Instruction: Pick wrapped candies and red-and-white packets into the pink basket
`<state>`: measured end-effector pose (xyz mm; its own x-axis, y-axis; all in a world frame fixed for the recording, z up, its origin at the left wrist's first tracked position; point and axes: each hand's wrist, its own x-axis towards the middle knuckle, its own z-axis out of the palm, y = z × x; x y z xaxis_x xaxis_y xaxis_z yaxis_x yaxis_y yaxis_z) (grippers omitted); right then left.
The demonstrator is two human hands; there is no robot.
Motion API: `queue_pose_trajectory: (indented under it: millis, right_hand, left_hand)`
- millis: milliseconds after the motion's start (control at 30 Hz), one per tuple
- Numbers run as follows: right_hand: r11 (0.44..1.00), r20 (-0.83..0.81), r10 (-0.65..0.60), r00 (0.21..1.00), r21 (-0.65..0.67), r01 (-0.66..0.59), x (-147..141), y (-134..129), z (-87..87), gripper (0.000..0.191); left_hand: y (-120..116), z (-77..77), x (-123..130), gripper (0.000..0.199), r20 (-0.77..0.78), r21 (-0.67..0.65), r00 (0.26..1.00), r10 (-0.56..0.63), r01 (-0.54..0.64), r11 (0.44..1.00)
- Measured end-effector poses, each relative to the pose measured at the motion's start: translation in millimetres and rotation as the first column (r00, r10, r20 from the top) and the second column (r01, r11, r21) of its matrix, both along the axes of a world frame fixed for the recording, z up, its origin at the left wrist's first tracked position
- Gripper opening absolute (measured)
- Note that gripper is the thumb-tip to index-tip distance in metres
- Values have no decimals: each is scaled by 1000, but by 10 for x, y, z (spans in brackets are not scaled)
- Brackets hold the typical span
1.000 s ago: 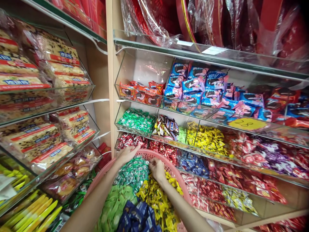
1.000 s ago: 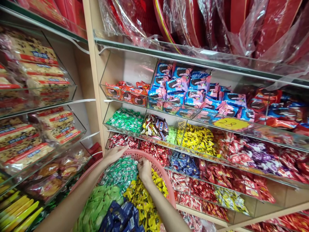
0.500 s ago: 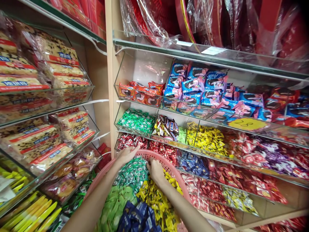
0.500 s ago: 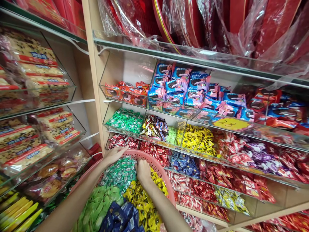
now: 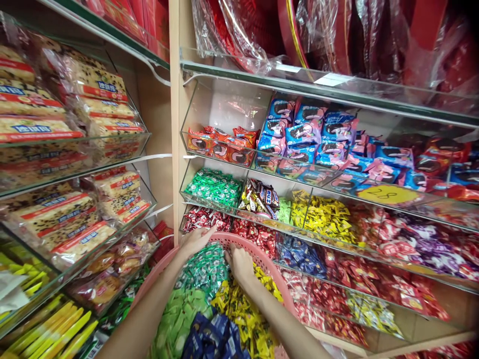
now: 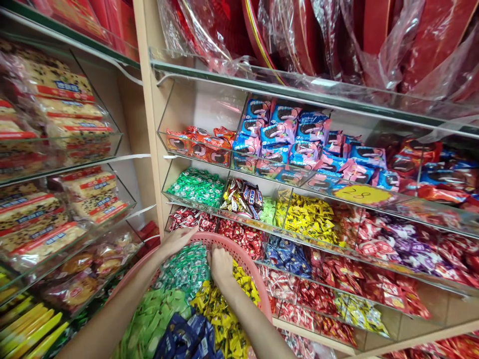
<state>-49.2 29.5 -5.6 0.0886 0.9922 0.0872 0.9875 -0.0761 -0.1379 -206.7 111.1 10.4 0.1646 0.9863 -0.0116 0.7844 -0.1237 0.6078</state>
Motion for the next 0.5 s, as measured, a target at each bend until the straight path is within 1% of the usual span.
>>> queue_pose_trajectory:
  millis: [100,167,233,333,433,500]
  right_hand:
    - [1000,25,-11,1000,20,11,24,-5,100,26]
    - [998,46,-7,999,63,4,15,-1,254,26]
    - [991,64,14,998,128,-22,-25,19,479,28]
    - [976,98,63,993,201,-81,-130,114,886,31]
    - [957,161,147,976,225,-181,-234,326,1268,31]
    - [944,218,189,958,228,-238,-272,525,1465,29]
  left_hand:
    - [17,-21,-19,54,6,-12,1000,0,0,1000]
    - [30,-37,-26,55,5,-17,1000,-6,6,1000]
    - [43,-50,-27,56,5,-15,1000,-13,14,1000]
    - [60,-59,-23,58,0,-16,1000,-20,20,1000]
    - [77,-60,-28,58,-12,-38,1000,-14,13,999]
    - [84,-58,-40,57,-15,-49,1000,-4,3,999]
